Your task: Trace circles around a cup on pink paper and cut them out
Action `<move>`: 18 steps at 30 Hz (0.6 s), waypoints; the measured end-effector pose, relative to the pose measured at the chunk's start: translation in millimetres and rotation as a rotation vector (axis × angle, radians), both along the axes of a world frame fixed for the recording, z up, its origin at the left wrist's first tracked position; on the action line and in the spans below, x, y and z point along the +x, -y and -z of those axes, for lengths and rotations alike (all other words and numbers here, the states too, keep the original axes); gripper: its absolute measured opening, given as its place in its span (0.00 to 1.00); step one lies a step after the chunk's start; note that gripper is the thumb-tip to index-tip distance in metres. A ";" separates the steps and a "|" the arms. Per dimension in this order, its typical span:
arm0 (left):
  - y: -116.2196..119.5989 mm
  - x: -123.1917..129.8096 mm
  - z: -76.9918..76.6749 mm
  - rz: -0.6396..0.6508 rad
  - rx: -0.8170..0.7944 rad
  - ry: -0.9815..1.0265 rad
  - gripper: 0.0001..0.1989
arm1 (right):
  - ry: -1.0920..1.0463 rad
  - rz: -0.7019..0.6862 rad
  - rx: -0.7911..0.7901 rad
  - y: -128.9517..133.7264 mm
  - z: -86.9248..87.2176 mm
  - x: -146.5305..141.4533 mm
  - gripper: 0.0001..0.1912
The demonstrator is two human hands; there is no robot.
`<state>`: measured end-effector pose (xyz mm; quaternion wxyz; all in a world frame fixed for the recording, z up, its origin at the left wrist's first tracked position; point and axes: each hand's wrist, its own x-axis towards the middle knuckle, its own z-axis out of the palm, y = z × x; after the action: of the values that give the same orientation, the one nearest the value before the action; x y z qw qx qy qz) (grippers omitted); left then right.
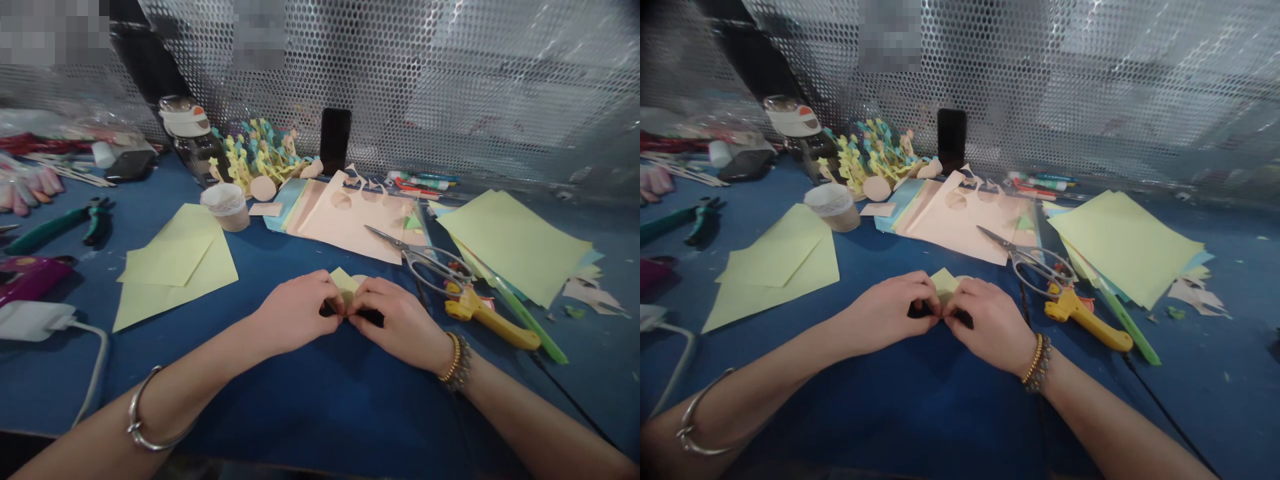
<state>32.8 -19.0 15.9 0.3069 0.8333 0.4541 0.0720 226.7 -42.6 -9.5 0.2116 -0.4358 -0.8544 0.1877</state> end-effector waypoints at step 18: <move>4.0 1.5 7.1 -0.017 0.066 -0.042 0.06 | 0.023 0.027 -0.022 2.5 -2.9 -3.3 0.03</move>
<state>34.4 -23.0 8.8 0.2690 0.8405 0.4648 0.0723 223.4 -45.1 -6.6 0.1996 -0.4516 -0.8488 0.1892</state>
